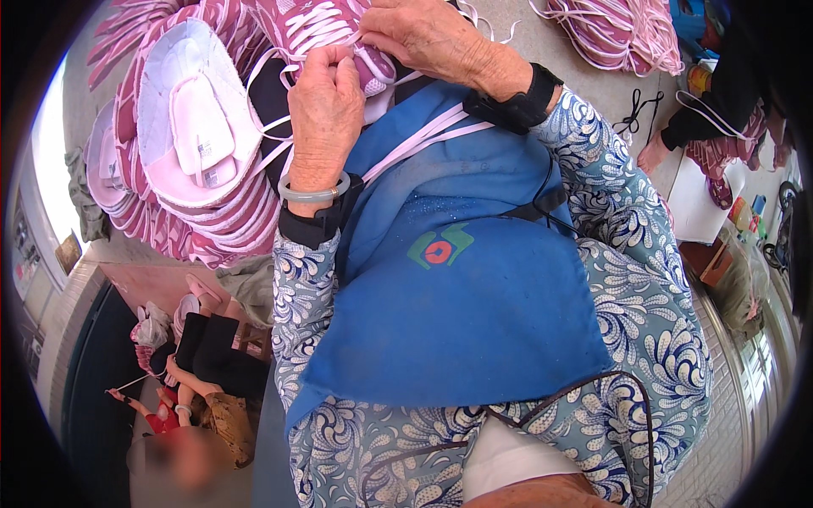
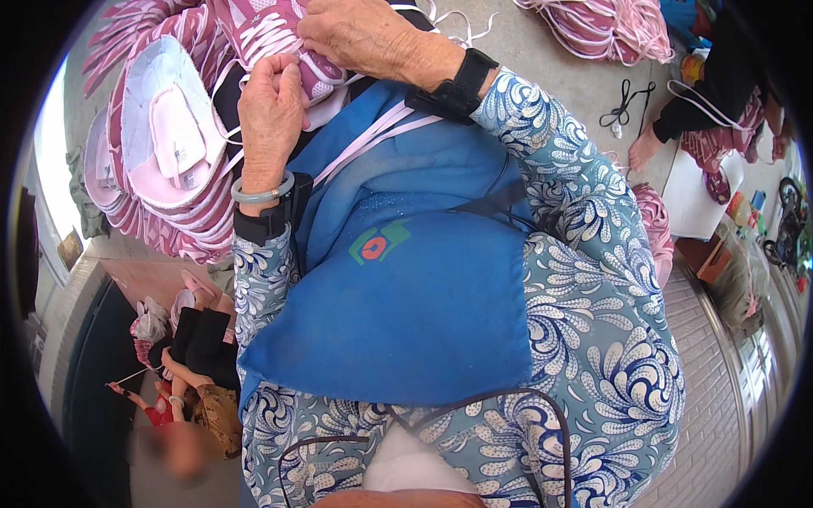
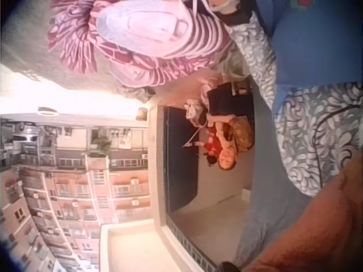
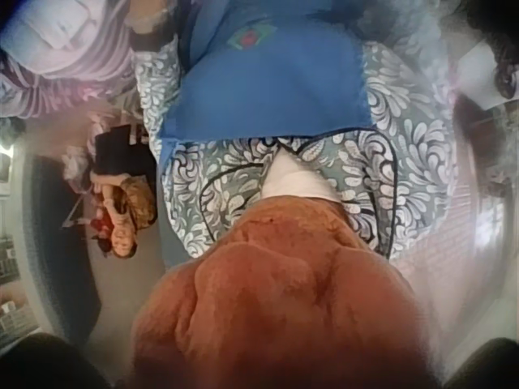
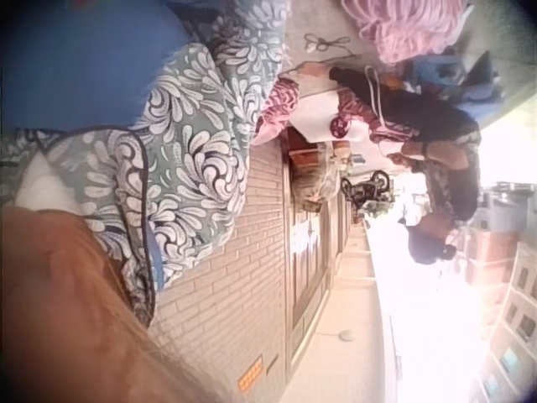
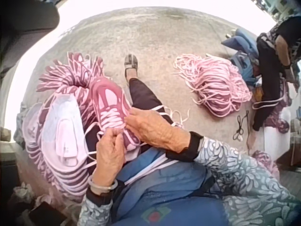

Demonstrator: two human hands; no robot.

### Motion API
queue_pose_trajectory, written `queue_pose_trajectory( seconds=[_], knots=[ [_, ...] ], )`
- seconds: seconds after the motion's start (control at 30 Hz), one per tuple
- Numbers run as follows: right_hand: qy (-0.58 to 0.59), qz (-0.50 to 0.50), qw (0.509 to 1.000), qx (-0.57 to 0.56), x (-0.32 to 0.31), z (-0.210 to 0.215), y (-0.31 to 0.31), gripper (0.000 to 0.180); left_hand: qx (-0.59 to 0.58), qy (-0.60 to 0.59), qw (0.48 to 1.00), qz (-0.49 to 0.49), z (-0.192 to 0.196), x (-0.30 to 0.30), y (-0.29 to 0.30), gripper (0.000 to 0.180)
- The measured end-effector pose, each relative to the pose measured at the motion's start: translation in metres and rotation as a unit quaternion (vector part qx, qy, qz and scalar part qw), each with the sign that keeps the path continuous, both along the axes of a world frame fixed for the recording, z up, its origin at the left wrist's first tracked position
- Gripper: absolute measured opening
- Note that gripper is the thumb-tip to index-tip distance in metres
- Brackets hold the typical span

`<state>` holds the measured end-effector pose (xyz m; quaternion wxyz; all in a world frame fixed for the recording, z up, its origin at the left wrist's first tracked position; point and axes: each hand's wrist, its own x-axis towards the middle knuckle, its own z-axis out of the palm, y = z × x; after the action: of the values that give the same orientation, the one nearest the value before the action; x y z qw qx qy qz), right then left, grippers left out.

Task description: Lacing pink and white athletic shoes.

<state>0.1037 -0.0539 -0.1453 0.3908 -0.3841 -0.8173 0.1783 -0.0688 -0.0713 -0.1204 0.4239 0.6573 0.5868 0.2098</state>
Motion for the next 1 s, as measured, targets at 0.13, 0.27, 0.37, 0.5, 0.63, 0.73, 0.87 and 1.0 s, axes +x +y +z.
queue_pose_trajectory(
  seconds=[0.13,0.27,0.37,0.5,0.63,0.73,0.87,1.0],
  knots=[
    [-0.061,-0.02,0.995,-0.072,0.001,-0.01,-0.002,0.007,0.032,-0.007,0.999,0.027,-0.001,0.007,0.004,0.017],
    [-0.089,-0.075,0.991,-0.061,-0.004,-0.009,-0.007,0.01,0.054,-0.031,0.997,0.035,-0.006,0.013,0.005,0.016],
    [-0.047,-0.105,0.982,-0.148,-0.015,-0.003,-0.02,0.013,0.041,-0.047,0.997,0.053,-0.006,0.012,0.005,0.015],
    [0.04,-0.102,0.993,-0.047,-0.008,-0.003,-0.022,0.014,0.105,0.027,0.994,0.007,-0.013,0.009,0.004,0.015],
    [-0.071,-0.114,0.984,-0.121,-0.013,-0.005,-0.031,0.012,0.161,0.117,0.98,-0.019,-0.013,0.014,0.006,0.016],
    [-0.048,-0.118,0.985,-0.121,-0.016,-0.011,-0.025,0.012,0.18,0.135,0.974,-0.018,-0.015,0.015,0.004,0.014],
    [-0.027,-0.112,0.991,-0.074,-0.015,-0.011,-0.024,0.015,0.192,0.183,0.963,-0.041,-0.01,0.016,0.007,0.012],
    [0.039,-0.139,0.981,-0.129,-0.006,0.023,-0.034,0.023,0.161,0.076,0.983,-0.054,-0.002,0.004,-0.002,0.011]
  ],
)
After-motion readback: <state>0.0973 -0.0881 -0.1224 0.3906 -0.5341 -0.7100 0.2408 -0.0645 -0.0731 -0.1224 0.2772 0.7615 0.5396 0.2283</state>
